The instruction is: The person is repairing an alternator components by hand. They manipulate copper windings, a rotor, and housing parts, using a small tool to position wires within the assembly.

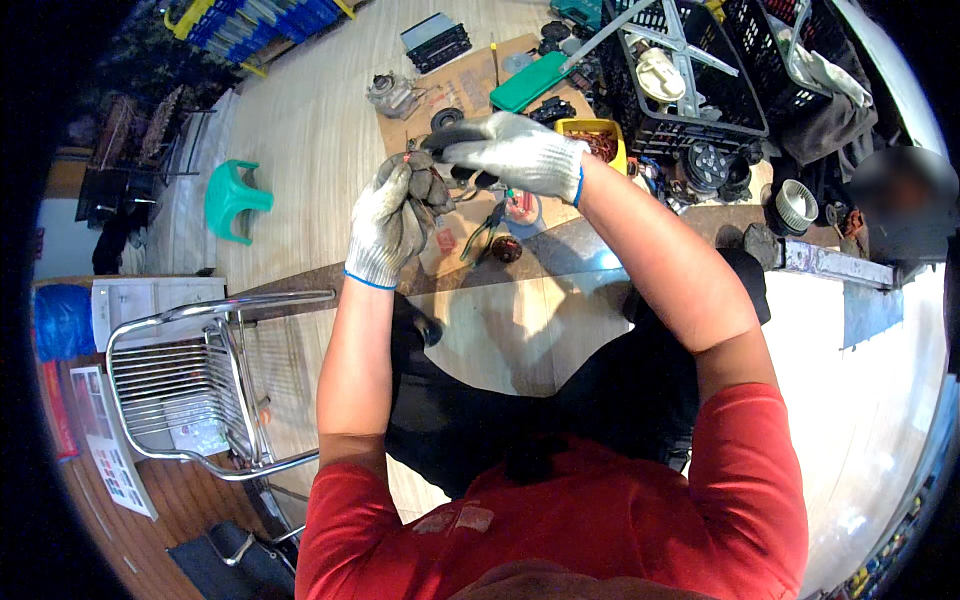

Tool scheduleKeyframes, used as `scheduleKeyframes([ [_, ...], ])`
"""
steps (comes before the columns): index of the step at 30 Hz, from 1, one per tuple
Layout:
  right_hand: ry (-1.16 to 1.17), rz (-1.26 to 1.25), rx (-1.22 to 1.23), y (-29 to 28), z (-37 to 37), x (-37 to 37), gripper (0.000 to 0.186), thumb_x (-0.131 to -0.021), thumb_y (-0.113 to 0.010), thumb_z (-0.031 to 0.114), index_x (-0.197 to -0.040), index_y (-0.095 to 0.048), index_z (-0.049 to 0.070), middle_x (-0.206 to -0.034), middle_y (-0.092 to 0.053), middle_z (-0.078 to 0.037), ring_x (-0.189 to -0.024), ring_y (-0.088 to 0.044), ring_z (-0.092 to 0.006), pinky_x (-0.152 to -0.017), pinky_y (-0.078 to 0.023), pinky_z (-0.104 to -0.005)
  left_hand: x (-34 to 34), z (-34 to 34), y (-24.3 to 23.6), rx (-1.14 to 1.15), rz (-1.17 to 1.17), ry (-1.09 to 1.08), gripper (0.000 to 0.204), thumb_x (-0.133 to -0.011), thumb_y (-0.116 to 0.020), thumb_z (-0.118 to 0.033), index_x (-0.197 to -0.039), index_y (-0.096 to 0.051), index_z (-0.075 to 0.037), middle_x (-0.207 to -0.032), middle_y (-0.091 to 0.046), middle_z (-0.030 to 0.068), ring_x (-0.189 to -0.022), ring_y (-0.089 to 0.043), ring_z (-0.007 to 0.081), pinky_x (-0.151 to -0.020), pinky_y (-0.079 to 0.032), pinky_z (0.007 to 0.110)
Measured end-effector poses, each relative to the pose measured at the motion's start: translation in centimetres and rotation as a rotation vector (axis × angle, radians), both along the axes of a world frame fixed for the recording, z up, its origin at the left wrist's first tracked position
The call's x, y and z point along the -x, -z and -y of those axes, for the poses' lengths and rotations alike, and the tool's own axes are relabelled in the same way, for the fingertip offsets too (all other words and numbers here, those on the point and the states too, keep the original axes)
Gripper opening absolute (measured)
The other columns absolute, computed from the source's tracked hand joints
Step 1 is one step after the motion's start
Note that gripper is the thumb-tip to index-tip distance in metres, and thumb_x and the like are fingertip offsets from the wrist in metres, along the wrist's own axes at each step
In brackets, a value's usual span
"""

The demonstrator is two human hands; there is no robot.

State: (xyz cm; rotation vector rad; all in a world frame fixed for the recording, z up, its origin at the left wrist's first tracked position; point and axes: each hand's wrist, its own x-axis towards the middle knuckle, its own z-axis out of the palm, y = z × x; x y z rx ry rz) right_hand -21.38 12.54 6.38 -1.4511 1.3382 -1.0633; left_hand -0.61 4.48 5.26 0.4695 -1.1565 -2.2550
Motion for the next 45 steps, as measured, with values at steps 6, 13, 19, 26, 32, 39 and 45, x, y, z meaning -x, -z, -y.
scheduleKeyframes([
  [6,-0.029,0.003,0.114,-0.2,-0.5,-1.4,0.040,-0.091,-0.059,0.028,-0.117,-0.066,-0.001,-0.091,-0.072,-0.012,-0.077,-0.064,-0.0159,-0.071,-0.052,-0.0311,-0.6,0.5,-0.2,-0.011,0.013,0.076,0.023,-0.101,-0.056,-0.018,-0.110,-0.060,0.003,-0.083,-0.062,0.0078,-0.074,-0.060,0.0222,-0.067,-0.051,0.035],
  [13,0.107,0.220,0.034,1.2,-0.8,-3.6,0.029,-0.088,-0.062,0.022,-0.104,-0.064,-0.002,-0.087,-0.068,-0.015,-0.077,-0.065,-0.0226,-0.069,-0.051,-0.0367,-0.5,0.4,-0.8,0.191,0.231,-0.027,0.028,-0.101,-0.056,-0.020,-0.114,-0.056,0.005,-0.081,-0.059,0.0081,-0.069,-0.058,0.0205,-0.061,-0.050,0.032],
  [19,0.373,-0.306,0.237,2.5,-0.2,-5.1,0.029,-0.091,-0.051,0.025,-0.102,-0.063,0.001,-0.099,-0.066,-0.027,-0.096,-0.062,-0.0453,-0.083,-0.049,-0.0510,1.5,-1.2,-0.4,0.554,0.491,-0.338,0.029,-0.101,-0.058,-0.022,-0.114,-0.061,0.002,-0.092,-0.067,0.0097,-0.078,-0.065,0.0177,-0.072,-0.055,0.031],
  [26,0.471,-0.578,0.309,3.6,1.0,-5.9,0.026,-0.092,-0.053,0.024,-0.100,-0.065,0.002,-0.094,-0.068,-0.024,-0.091,-0.066,-0.0412,-0.081,-0.051,-0.0504,2.5,-2.2,-0.3,1.198,0.700,-0.666,0.030,-0.098,-0.057,-0.019,-0.123,-0.063,-0.003,-0.109,-0.070,0.0180,-0.099,-0.068,0.0300,-0.088,-0.053,0.039],
  [32,0.374,-0.720,0.375,2.8,0.7,-5.5,0.027,-0.092,-0.055,0.026,-0.099,-0.066,0.003,-0.094,-0.068,-0.025,-0.091,-0.066,-0.0418,-0.081,-0.051,-0.0500,1.7,-1.3,-0.2,1.209,0.738,-0.613,0.032,-0.097,-0.057,-0.020,-0.123,-0.064,-0.002,-0.115,-0.067,0.0208,-0.108,-0.065,0.0359,-0.094,-0.050,0.041],
  [39,0.418,-0.498,0.203,2.6,0.8,-5.1,0.027,-0.090,-0.059,0.028,-0.092,-0.069,0.003,-0.094,-0.067,-0.021,-0.091,-0.065,-0.0399,-0.078,-0.050,-0.0483,1.2,-0.7,-0.4,1.058,0.793,-0.370,0.038,-0.099,-0.054,-0.025,-0.129,-0.062,-0.002,-0.119,-0.068,0.0194,-0.106,-0.067,0.0293,-0.091,-0.052,0.037],
  [45,0.521,-0.293,0.071,0.7,1.1,-4.9,0.036,-0.088,-0.062,0.033,-0.091,-0.069,-0.003,-0.086,-0.070,-0.022,-0.084,-0.068,-0.0370,-0.076,-0.051,-0.0451,0.5,0.0,0.6,0.817,0.755,-0.313,0.041,-0.101,-0.053,-0.029,-0.128,-0.059,0.002,-0.103,-0.071,0.0135,-0.093,-0.068,0.0208,-0.084,-0.054,0.033],
])
